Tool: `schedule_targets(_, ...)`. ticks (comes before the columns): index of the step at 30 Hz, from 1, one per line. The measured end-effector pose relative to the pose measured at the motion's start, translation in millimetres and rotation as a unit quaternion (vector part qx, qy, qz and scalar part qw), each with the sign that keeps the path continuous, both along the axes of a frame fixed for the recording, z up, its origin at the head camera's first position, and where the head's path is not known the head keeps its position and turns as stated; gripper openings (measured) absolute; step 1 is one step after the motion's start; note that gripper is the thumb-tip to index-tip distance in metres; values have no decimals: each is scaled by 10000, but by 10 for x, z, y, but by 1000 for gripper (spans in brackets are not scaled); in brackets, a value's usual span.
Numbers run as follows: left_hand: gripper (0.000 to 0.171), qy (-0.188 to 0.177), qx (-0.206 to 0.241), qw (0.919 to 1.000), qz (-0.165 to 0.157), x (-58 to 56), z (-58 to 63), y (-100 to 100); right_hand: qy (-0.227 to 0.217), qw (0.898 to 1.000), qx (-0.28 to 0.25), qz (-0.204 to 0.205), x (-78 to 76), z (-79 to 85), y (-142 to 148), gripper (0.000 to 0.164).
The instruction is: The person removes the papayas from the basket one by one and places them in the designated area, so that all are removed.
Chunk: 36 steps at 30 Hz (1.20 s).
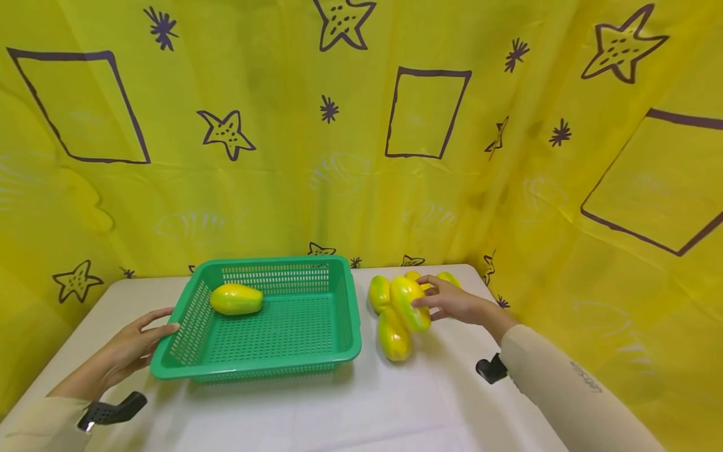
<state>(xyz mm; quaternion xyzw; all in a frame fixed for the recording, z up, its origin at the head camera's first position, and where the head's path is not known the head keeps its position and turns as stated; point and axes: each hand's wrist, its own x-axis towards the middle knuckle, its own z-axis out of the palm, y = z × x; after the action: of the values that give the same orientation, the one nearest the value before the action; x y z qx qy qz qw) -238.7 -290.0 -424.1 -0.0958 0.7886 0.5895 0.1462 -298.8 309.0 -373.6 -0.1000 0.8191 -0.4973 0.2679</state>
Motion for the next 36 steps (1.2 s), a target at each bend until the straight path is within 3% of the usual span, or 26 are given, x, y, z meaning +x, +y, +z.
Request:
schedule_targets(9,82,8,62,10000,-43,-3,-9,-14,286,9985,149,-431,124,-181,174,78)
schedule_targets(19,82,75,88,9999,-126,8,-28,-28,1006,9867,624,-1112,326,-402,163,76)
schedule_targets(28,82,81,59,9999,-132,12,-26,-19,1117,9796,847,-1442,372,-595,182,73)
schedule_targets(36,82,100,65,9998,-140,7,-29,-20,1190,9751,1158,-1470,390,-722,190,74)
